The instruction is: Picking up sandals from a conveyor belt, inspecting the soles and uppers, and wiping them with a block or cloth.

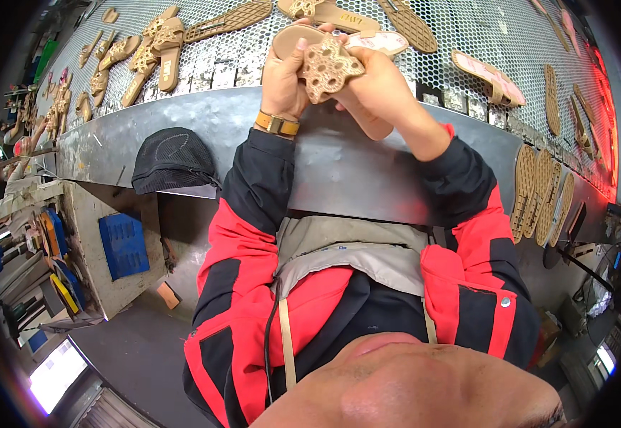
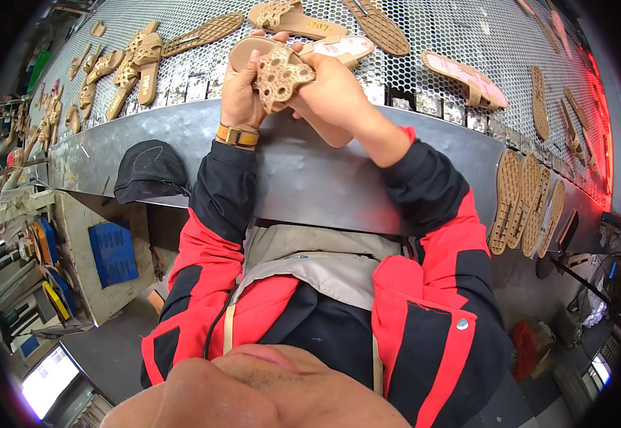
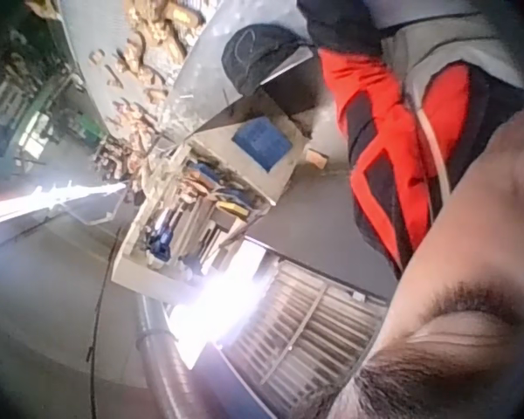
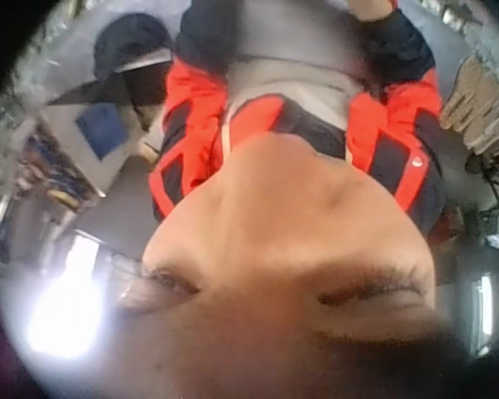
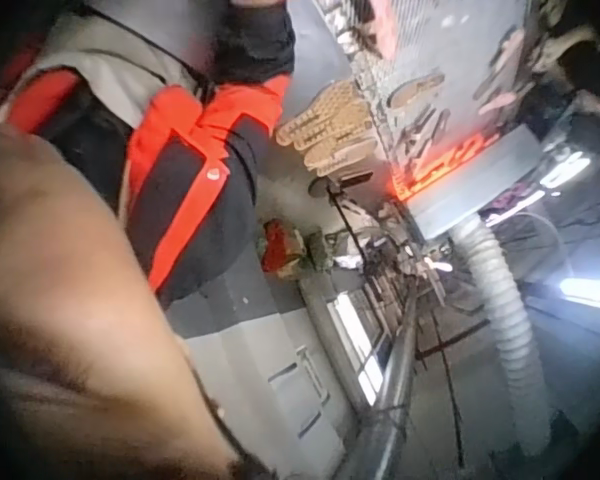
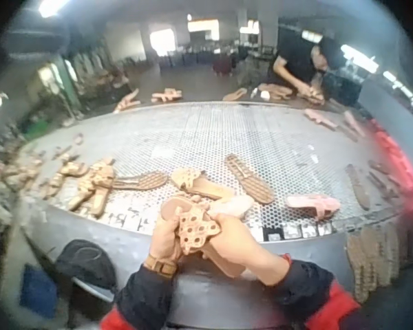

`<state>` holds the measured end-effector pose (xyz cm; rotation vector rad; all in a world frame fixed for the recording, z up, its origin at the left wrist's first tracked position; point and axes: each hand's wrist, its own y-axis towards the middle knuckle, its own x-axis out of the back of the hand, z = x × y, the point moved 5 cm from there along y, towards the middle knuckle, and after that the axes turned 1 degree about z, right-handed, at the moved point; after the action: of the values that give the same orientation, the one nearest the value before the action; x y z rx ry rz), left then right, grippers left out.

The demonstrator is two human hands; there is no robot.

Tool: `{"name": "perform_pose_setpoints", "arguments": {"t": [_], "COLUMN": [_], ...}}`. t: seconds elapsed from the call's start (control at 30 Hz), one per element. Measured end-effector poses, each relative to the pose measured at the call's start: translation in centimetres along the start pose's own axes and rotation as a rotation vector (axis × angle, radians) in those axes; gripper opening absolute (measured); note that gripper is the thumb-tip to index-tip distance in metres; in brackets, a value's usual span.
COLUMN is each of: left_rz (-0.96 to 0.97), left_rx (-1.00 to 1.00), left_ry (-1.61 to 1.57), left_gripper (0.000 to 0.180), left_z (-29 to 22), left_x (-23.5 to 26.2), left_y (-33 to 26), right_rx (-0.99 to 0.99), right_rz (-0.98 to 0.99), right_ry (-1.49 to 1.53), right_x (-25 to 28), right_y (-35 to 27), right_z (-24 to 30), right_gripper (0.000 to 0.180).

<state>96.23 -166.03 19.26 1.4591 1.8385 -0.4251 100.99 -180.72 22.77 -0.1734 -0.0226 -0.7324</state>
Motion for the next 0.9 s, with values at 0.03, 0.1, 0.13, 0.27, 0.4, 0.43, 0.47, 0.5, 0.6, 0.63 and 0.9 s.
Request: {"name": "perform_pose_setpoints", "arguments": {"t": [0.03,0.1,0.13,0.27,0.4,0.43,0.47,0.5,0.6,0.63,0.9], "left_rz": [-0.030,-0.097,-0.182,-0.137,0.202,0.154,0.019,0.084,0.022,-0.046,-0.197], "left_rx": [0.015,-0.064,-0.136,-0.158,0.240,0.314,0.419,0.423,0.416,0.333,0.136], "left_ry": [0.050,0.013,-0.026,-0.462,-0.592,-0.466,-0.337,-0.368,-0.351,-0.254,-0.143], "left_gripper": [0.040,0.040,0.040,0.044,0.056,0.058,0.060,0.061,0.056,0.051,0.035], "left_z": [-0.2,-1.2,-1.9,-3.2,-0.1,1.3,2.8,3.5,4.4,4.2,4.5], "left_x": [0.5,1.7,2.5,3.9,0.4,-0.3,-0.6,-1.8,-3.1,-2.8,-1.4], "left_y": [0.2,0.4,0.4,0.0,-0.4,-0.5,-0.6,-1.2,-1.8,-1.5,-0.8], "right_rx": [-0.065,0.041,0.059,0.041,0.238,0.230,0.230,0.144,0.116,0.193,0.491], "right_rz": [0.119,0.432,0.485,0.018,-0.321,-0.267,-0.264,-0.145,0.067,0.071,-0.218], "right_ry": [0.136,0.397,0.372,0.608,0.819,0.748,0.747,0.450,-0.131,-0.215,-1.152], "right_x": [0.1,0.9,1.6,5.5,7.7,7.6,7.8,7.2,5.2,5.0,0.0], "right_y": [0.4,0.5,0.7,1.9,1.3,1.1,1.0,0.8,0.1,-0.4,-5.3], "right_z": [-0.5,0.0,-0.1,-1.3,-0.5,0.0,0.3,0.6,1.3,1.8,2.9], "right_gripper": [0.038,0.048,0.056,0.044,0.031,0.029,0.029,0.027,0.032,0.032,0.056]}}
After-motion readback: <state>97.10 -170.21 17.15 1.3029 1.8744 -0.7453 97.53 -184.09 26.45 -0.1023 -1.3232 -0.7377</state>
